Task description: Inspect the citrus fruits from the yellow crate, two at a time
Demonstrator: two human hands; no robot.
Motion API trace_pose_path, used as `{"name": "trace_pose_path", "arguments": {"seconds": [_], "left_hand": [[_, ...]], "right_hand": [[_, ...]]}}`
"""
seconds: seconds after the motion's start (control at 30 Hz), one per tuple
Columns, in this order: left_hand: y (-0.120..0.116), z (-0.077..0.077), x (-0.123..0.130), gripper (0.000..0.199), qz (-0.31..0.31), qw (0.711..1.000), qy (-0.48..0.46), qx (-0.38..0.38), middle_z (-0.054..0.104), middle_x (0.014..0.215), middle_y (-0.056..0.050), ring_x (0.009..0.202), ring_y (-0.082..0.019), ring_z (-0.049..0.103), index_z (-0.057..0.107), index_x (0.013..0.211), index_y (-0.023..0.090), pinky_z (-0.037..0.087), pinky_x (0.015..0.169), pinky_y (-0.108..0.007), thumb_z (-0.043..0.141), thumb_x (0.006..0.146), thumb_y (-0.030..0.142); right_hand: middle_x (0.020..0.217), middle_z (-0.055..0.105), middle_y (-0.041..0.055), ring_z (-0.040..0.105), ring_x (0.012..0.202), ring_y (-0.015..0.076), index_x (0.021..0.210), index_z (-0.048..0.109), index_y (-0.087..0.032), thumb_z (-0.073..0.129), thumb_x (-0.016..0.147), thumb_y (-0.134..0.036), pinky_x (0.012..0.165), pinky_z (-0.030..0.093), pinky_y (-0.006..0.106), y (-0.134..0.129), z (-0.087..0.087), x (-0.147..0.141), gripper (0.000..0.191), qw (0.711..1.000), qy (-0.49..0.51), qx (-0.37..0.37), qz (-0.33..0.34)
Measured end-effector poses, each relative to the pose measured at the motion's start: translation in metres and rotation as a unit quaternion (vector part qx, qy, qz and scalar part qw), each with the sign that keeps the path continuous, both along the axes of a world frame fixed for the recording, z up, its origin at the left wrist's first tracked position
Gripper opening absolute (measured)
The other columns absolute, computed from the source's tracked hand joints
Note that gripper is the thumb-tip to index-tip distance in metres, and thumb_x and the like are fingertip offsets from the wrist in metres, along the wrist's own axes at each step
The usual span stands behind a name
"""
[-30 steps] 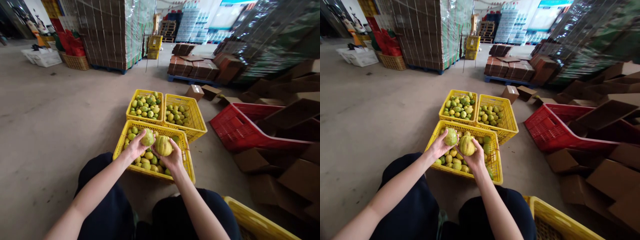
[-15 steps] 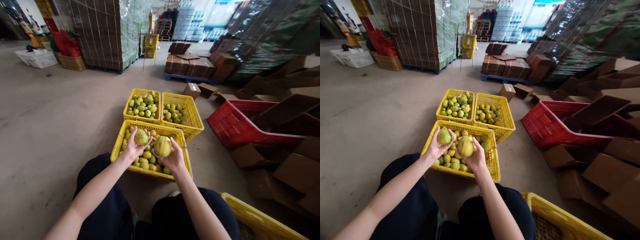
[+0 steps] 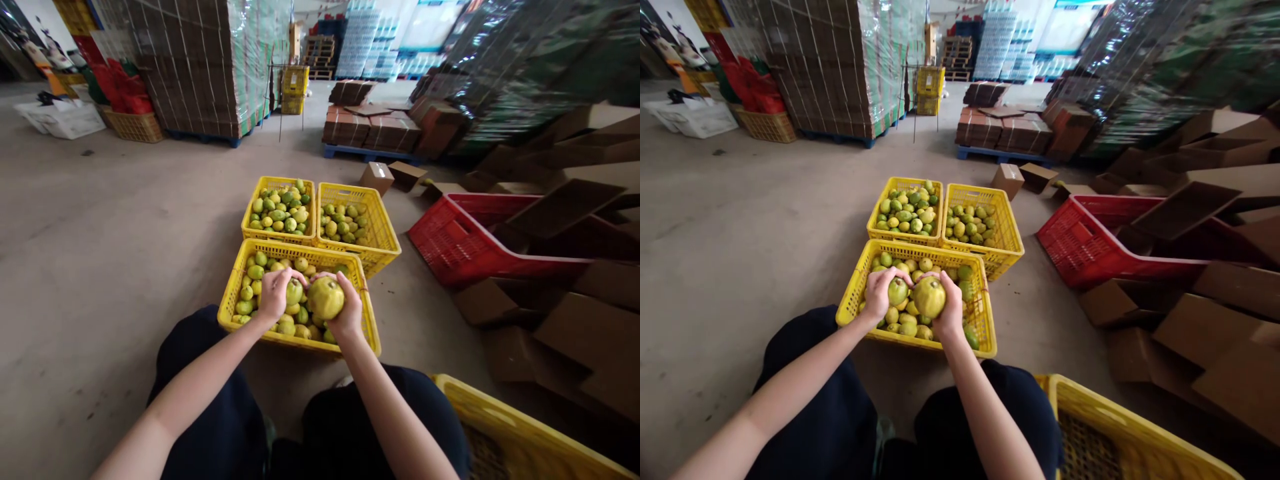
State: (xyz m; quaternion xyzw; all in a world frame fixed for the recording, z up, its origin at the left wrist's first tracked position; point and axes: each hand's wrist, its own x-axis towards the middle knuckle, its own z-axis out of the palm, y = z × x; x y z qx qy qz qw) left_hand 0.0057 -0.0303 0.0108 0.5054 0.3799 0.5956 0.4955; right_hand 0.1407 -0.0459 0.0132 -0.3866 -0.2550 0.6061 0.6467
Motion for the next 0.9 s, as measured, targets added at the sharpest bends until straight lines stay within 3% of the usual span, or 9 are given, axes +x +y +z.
{"name": "trace_pose_path", "arguments": {"seconds": [0.1, 0.17, 0.4, 0.53, 0.63, 0.9], "left_hand": [[-0.006, -0.002, 0.004, 0.029, 0.043, 0.999, -0.001, 0.017, 0.073, 0.077, -0.004, 0.082, -0.021, 0.065, 0.071, 0.061, 0.022, 0.044, 0.078, -0.028, 0.055, 0.084, 0.027], [-0.008, -0.003, 0.006, 0.026, 0.053, 0.998, -0.024, 0.010, 0.073, 0.079, -0.004, 0.089, -0.022, 0.065, 0.071, 0.061, 0.023, 0.044, 0.082, -0.028, 0.056, 0.083, 0.023], [-0.004, -0.010, 0.007, 0.027, 0.041, 0.993, -0.102, -0.047, 0.073, 0.082, -0.004, 0.099, -0.024, 0.064, 0.070, 0.065, 0.023, 0.045, 0.090, -0.029, 0.051, 0.083, 0.019], [-0.004, -0.015, 0.002, 0.026, 0.022, 0.997, -0.079, 0.011, 0.072, 0.083, -0.006, 0.093, -0.024, 0.064, 0.074, 0.078, 0.021, 0.046, 0.088, -0.030, 0.049, 0.083, 0.024], [-0.005, -0.016, -0.001, 0.028, 0.010, 0.997, -0.060, 0.038, 0.073, 0.087, -0.007, 0.097, -0.025, 0.064, 0.075, 0.079, 0.021, 0.046, 0.092, -0.031, 0.048, 0.083, 0.026], [-0.006, -0.014, -0.004, 0.020, -0.001, 0.990, -0.131, -0.053, 0.074, 0.089, -0.006, 0.106, -0.027, 0.064, 0.071, 0.070, 0.021, 0.047, 0.093, -0.032, 0.053, 0.077, 0.016]], "right_hand": [[0.076, 0.072, 0.0019, 0.065, 0.078, 0.0207, 0.065, 0.073, -0.022, 0.069, 0.077, -0.034, 0.079, 0.050, 0.029, -0.008, 0.004, -0.005, 0.017, 0.982, -0.156, 0.080, -0.072], [0.078, 0.072, 0.0011, 0.064, 0.081, 0.0208, 0.065, 0.073, -0.024, 0.069, 0.077, -0.030, 0.082, 0.048, 0.029, -0.011, 0.004, -0.007, 0.015, 0.969, -0.201, 0.106, -0.098], [0.082, 0.074, 0.0007, 0.064, 0.087, 0.0233, 0.073, 0.077, -0.027, 0.065, 0.080, -0.034, 0.089, 0.047, 0.033, -0.010, 0.000, -0.006, 0.016, 0.959, -0.224, 0.136, -0.108], [0.083, 0.074, 0.0016, 0.065, 0.088, 0.0238, 0.075, 0.078, -0.026, 0.058, 0.084, -0.037, 0.091, 0.047, 0.035, -0.010, -0.003, -0.006, 0.024, 0.944, -0.267, 0.166, -0.098], [0.084, 0.074, 0.0015, 0.066, 0.092, 0.0253, 0.076, 0.078, -0.027, 0.061, 0.083, -0.036, 0.095, 0.047, 0.036, -0.010, -0.005, -0.007, 0.020, 0.951, -0.247, 0.166, -0.088], [0.082, 0.074, 0.0011, 0.066, 0.095, 0.0262, 0.067, 0.075, -0.027, 0.071, 0.073, -0.026, 0.093, 0.048, 0.035, -0.012, -0.002, -0.008, 0.007, 0.972, -0.172, 0.131, -0.096]]}}
